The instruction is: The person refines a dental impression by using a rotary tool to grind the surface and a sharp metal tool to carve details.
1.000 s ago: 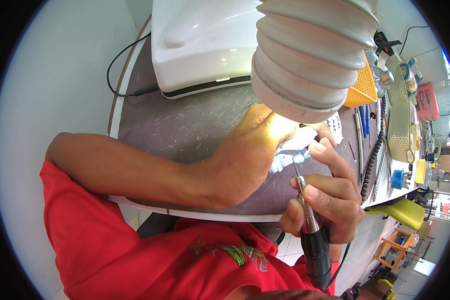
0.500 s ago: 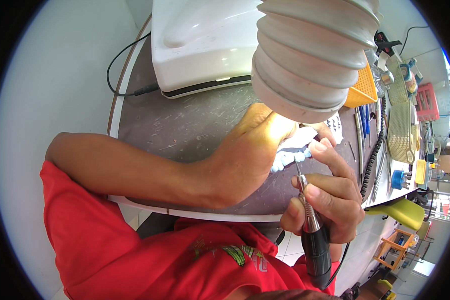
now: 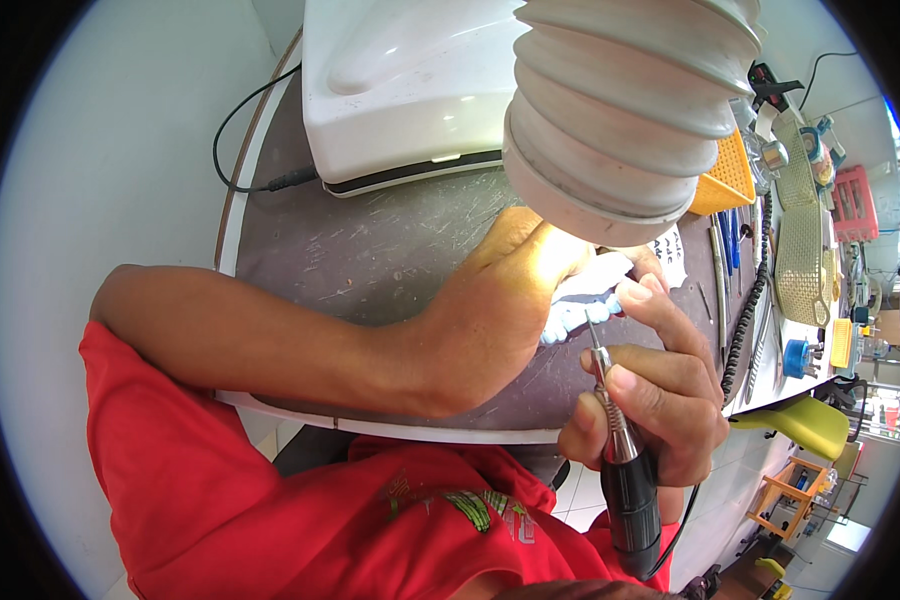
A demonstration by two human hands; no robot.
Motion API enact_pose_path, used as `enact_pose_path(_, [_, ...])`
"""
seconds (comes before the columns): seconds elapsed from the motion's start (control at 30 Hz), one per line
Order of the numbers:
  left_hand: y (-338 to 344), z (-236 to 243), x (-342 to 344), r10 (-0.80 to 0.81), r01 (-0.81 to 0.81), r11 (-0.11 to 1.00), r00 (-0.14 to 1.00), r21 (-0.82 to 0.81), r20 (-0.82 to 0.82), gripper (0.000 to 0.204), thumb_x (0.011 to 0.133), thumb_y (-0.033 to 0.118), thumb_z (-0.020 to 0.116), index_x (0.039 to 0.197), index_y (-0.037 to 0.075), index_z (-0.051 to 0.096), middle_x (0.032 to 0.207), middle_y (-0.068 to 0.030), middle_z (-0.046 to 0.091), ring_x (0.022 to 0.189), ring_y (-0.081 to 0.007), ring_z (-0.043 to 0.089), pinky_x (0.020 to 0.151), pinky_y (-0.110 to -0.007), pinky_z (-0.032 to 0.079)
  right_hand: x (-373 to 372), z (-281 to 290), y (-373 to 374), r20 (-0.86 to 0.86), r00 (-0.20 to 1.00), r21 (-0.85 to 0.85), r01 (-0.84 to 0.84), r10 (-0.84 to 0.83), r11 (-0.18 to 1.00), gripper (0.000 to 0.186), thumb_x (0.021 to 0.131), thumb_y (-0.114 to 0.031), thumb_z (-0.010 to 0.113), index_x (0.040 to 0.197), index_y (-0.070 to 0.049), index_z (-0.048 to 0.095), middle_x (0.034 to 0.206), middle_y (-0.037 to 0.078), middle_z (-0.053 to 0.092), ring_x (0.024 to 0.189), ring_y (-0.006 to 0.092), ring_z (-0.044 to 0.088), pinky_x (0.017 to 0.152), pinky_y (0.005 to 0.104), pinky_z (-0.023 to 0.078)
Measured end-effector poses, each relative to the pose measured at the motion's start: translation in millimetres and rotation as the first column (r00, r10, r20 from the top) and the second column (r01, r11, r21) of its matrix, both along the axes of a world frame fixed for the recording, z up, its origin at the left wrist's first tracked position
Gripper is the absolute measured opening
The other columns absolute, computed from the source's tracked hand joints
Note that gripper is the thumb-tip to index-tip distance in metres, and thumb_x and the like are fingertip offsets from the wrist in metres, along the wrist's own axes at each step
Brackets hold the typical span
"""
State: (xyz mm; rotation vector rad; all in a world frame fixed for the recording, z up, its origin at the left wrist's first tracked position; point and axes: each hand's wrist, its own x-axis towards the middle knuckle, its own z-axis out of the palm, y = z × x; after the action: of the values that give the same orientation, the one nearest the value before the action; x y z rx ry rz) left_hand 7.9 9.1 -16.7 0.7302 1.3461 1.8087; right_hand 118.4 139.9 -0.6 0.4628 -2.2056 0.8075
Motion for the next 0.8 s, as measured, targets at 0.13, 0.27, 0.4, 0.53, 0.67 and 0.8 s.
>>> enact_pose_path(0.13, [0.4, -0.9, 0.2, 0.008, -0.008, 1.0, 1.0, -0.013, 0.001, 0.049, 0.098, 0.036, 0.038, 0.117, -0.003, 0.061, 0.116, -0.0133, 0.064, 0.111, -0.0211, 0.059, 0.101, -0.035, 0.043, 0.7, 0.1, 0.0, 0.001, 1.0, 0.004, 0.0, 0.0, 1.0, 0.023, 0.081, -0.009, 0.079, 0.096, -0.001, 0.063, 0.078, 0.011, 0.068, 0.096, 0.0384, 0.072, 0.087, 0.0491, 0.06])
enact_pose_path(0.27, [1.3, -2.9, -0.5, 0.008, -0.01, 0.999, 0.999, 0.032, 0.051, 0.049, 0.098, 0.036, 0.039, 0.117, -0.003, 0.061, 0.116, -0.0131, 0.065, 0.11, -0.0207, 0.059, 0.1, -0.035, 0.043, 6.4, 0.0, 1.6, 0.102, 0.995, 0.042, 0.018, -0.023, 0.999, 0.025, 0.091, -0.019, 0.07, 0.109, -0.007, 0.057, 0.08, 0.01, 0.066, 0.107, 0.0382, 0.067, 0.094, 0.0673, 0.05])
enact_pose_path(0.4, [1.1, -0.3, 0.2, -0.028, 0.027, 0.997, 0.999, 0.078, 0.022, 0.054, 0.098, 0.039, 0.039, 0.121, -0.005, 0.059, 0.121, -0.0157, 0.064, 0.111, -0.0214, 0.059, 0.1, -0.034, 0.043, 5.8, 2.7, 2.3, 0.082, 0.997, 0.012, -0.01, 0.009, 1.0, 0.027, 0.086, -0.015, 0.076, 0.105, -0.005, 0.061, 0.08, 0.01, 0.068, 0.103, 0.0379, 0.069, 0.092, 0.0553, 0.055])
enact_pose_path(0.53, [2.6, -7.0, -4.0, -0.168, 0.109, 0.944, 0.971, 0.312, 0.171, 0.059, 0.097, 0.041, 0.039, 0.128, -0.007, 0.055, 0.126, -0.0191, 0.061, 0.112, -0.0219, 0.06, 0.1, -0.035, 0.044, 5.4, 4.1, 1.0, 0.049, 0.999, -0.022, -0.012, 0.013, 1.0, 0.029, 0.081, -0.011, 0.082, 0.101, -0.002, 0.063, 0.081, 0.01, 0.069, 0.099, 0.0374, 0.071, 0.09, 0.0466, 0.06])
enact_pose_path(0.67, [1.9, -4.9, -1.5, -0.144, 0.096, 0.958, 0.976, 0.27, 0.164, 0.06, 0.097, 0.041, 0.039, 0.129, -0.007, 0.054, 0.128, -0.0192, 0.061, 0.111, -0.0212, 0.06, 0.099, -0.035, 0.045, 4.5, 2.5, 0.7, 0.043, 0.999, -0.007, -0.011, 0.011, 1.0, 0.029, 0.081, -0.011, 0.082, 0.101, -0.002, 0.063, 0.081, 0.01, 0.069, 0.099, 0.0373, 0.071, 0.091, 0.0463, 0.059])
enact_pose_path(0.8, [4.8, 2.5, 2.8, -0.061, -0.031, 0.96, 0.948, 0.278, 0.314, 0.033, 0.097, 0.018, 0.042, 0.109, -0.003, 0.065, 0.104, -0.0104, 0.068, 0.094, -0.0167, 0.064, 0.084, -0.032, 0.051, 5.3, 4.5, -0.2, 0.049, 0.999, -0.005, 0.008, -0.007, 1.0, 0.027, 0.081, -0.012, 0.082, 0.099, -0.002, 0.064, 0.08, 0.01, 0.07, 0.099, 0.0371, 0.071, 0.091, 0.0463, 0.059])
